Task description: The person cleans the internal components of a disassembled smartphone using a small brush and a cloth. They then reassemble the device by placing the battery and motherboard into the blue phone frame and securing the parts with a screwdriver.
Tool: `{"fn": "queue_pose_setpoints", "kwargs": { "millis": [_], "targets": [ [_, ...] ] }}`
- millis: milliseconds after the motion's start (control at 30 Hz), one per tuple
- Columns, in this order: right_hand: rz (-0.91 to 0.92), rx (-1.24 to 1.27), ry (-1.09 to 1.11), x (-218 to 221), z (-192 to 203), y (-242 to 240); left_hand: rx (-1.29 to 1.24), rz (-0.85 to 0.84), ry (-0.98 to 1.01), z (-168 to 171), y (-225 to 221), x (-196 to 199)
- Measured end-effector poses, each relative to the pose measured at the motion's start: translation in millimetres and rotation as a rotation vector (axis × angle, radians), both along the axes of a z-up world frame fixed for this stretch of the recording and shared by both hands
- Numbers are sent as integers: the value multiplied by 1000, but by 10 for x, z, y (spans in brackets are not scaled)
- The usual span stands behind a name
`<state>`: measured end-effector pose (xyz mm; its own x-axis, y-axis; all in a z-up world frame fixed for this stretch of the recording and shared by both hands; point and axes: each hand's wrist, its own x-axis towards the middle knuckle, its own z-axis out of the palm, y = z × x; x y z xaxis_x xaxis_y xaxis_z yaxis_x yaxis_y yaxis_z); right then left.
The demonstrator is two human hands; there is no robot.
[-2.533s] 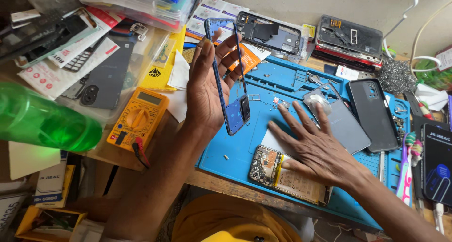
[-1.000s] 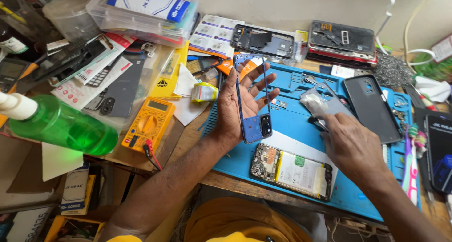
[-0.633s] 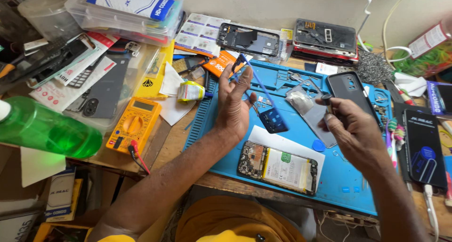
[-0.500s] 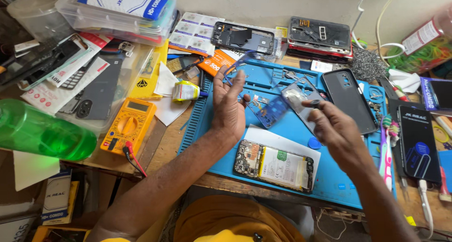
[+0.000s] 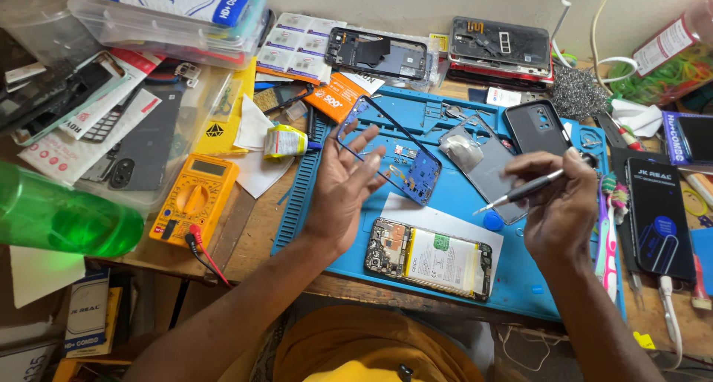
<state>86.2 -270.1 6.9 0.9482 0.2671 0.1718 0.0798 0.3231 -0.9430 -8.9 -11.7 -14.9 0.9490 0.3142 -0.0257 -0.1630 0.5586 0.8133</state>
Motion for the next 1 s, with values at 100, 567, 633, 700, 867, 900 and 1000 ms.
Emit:
{"fn": "queue_pose_setpoints", "kwargs": {
  "millis": [100, 567, 633, 700, 867, 900, 1000],
  "targets": [
    [74, 70, 85, -13, -92, -89, 92, -67, 45, -10, 30, -90],
    [101, -538, -223, -265, -310, 131, 340, -34, 57, -164, -37, -92],
    [113, -606, -213, -252, -302, 168, 349, -40, 75, -166, -30, -90],
    [127, -653, -190, -244, -297, 191, 344, -43, 72, -164, -33, -99],
    [140, -708, -143, -251, -329, 213, 345, -50, 71, -162, -28, -103],
    [136, -722, -153, -253, -338, 210, 343, -52, 62, -163, -27, -105],
    [123, -758, -186, -252, -358, 204, 349, -51, 57, -156, -33, -107]
  ]
}}
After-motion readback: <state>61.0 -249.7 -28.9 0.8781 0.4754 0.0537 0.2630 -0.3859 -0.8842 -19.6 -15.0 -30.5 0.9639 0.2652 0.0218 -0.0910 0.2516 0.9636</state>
